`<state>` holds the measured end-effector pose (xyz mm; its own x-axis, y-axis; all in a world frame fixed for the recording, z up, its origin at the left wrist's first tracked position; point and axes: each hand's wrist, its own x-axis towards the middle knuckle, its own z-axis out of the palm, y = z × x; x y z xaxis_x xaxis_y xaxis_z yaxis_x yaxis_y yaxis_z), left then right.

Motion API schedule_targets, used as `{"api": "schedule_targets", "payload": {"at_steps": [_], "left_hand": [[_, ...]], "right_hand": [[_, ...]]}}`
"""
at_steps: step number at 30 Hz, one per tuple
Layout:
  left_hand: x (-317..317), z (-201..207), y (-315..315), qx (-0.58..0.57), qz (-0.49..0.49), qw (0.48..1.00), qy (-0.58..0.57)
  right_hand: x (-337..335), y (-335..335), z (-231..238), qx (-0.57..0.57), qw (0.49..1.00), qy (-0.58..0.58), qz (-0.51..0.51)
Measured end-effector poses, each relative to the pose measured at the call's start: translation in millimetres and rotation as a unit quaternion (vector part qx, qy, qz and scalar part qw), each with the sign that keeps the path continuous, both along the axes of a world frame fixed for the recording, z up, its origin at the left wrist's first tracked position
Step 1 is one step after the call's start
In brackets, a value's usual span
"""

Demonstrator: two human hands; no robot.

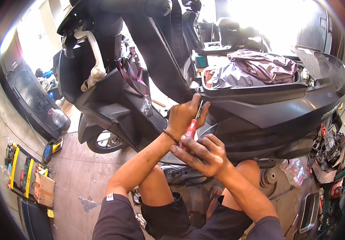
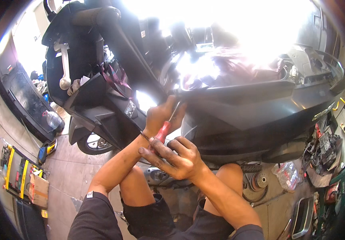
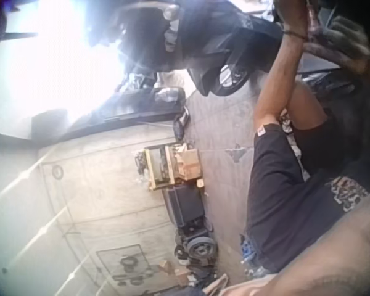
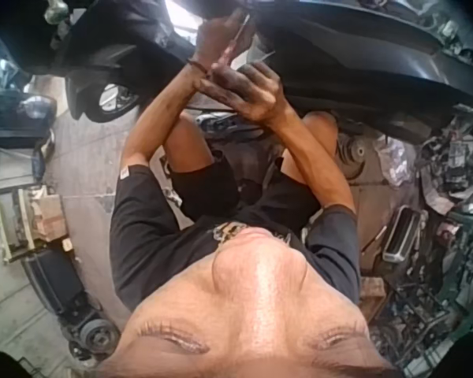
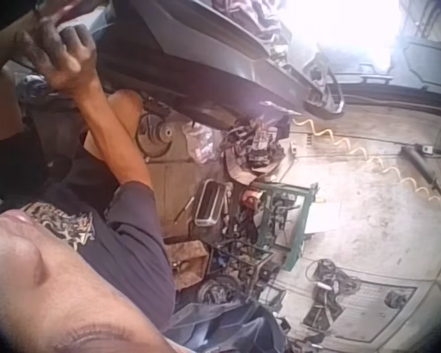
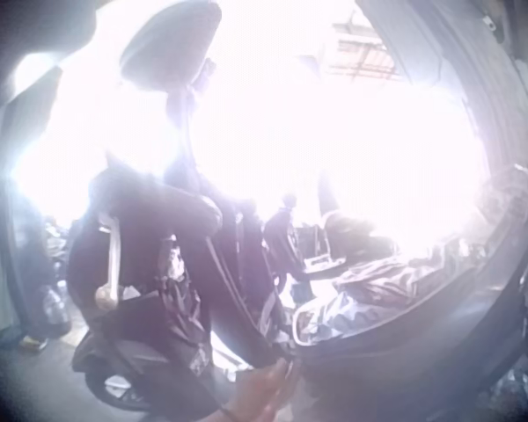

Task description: The person unscrews bolts from the plastic panel of a motorcycle using a power drill and a screwdriver, and then manipulates the panel's edge by hand.

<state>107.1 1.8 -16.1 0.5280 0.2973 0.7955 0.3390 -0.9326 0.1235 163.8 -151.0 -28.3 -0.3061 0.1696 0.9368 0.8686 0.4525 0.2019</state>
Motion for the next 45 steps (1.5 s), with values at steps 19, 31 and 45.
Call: {"api": "schedule_targets", "payload": {"at_steps": [19,31,45], "left_hand": [[3,2,-6,0.097,0.099,0.987,0.080],[-2,12,5,0.010,0.044,0.997,0.065],[-1,15,-3,0.019,0.078,0.990,0.114]], "right_hand": [[53,-33,13,0.189,0.946,0.119,-0.234],[90,-32,7,0.230,0.919,0.218,-0.234],[308,-140,246,0.339,0.825,0.400,-0.212]]}}
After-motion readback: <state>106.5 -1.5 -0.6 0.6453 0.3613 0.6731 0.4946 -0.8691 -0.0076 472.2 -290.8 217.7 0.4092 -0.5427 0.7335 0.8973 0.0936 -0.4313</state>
